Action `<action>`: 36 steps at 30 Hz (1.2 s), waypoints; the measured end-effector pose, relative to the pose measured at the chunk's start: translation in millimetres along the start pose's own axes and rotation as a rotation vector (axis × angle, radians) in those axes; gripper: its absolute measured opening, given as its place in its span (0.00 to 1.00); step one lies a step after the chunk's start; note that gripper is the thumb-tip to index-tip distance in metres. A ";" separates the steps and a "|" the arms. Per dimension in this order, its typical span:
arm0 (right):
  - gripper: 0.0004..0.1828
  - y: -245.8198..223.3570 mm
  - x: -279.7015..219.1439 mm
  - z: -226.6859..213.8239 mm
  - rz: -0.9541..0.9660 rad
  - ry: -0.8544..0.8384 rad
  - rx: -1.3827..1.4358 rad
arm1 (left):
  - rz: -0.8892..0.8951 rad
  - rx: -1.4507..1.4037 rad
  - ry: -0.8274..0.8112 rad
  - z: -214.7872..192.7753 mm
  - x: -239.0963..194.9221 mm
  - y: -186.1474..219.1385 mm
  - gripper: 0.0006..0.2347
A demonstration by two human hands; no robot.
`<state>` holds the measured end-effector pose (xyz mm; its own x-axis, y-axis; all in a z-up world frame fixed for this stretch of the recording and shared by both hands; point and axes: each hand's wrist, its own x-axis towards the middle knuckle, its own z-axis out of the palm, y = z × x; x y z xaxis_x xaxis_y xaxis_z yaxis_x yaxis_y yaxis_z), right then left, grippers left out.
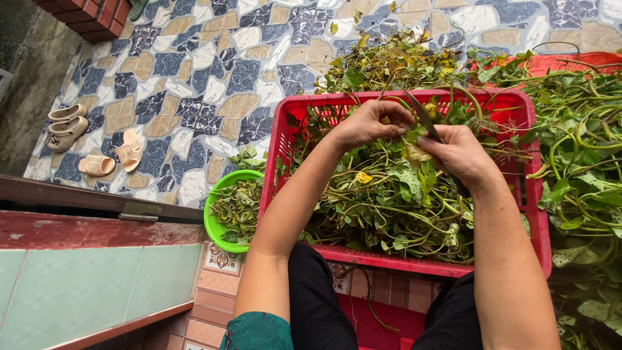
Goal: The person sits on a tiled floor and uses a knife to trim leaves and stems from a large pile of green vegetables in a red basket. They pick up bunches of the vegetable, cut the desired parts, and place the trimmed pieces into a green bowl while discarding the excess stems.
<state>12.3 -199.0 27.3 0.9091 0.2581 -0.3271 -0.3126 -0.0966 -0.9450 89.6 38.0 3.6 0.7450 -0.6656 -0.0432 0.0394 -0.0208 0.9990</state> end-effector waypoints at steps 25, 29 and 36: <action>0.08 13.1 3.1 -47.0 -0.249 0.313 0.134 | -0.190 1.115 0.153 -9.7 -25.7 -134.1 0.07; 0.07 12.6 1.4 -49.7 -0.285 0.337 0.197 | 0.111 0.954 0.609 -0.8 -5.1 -103.1 0.02; 0.07 -5.5 -18.2 -56.6 -0.318 0.231 0.564 | 0.163 0.525 0.703 19.3 43.3 -69.9 0.05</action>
<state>13.1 -257.6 38.8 0.9962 -0.0271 -0.0823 -0.0591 0.4815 -0.8745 106.2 -3.8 -67.9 0.9576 -0.0820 0.2761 -0.2845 -0.4199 0.8618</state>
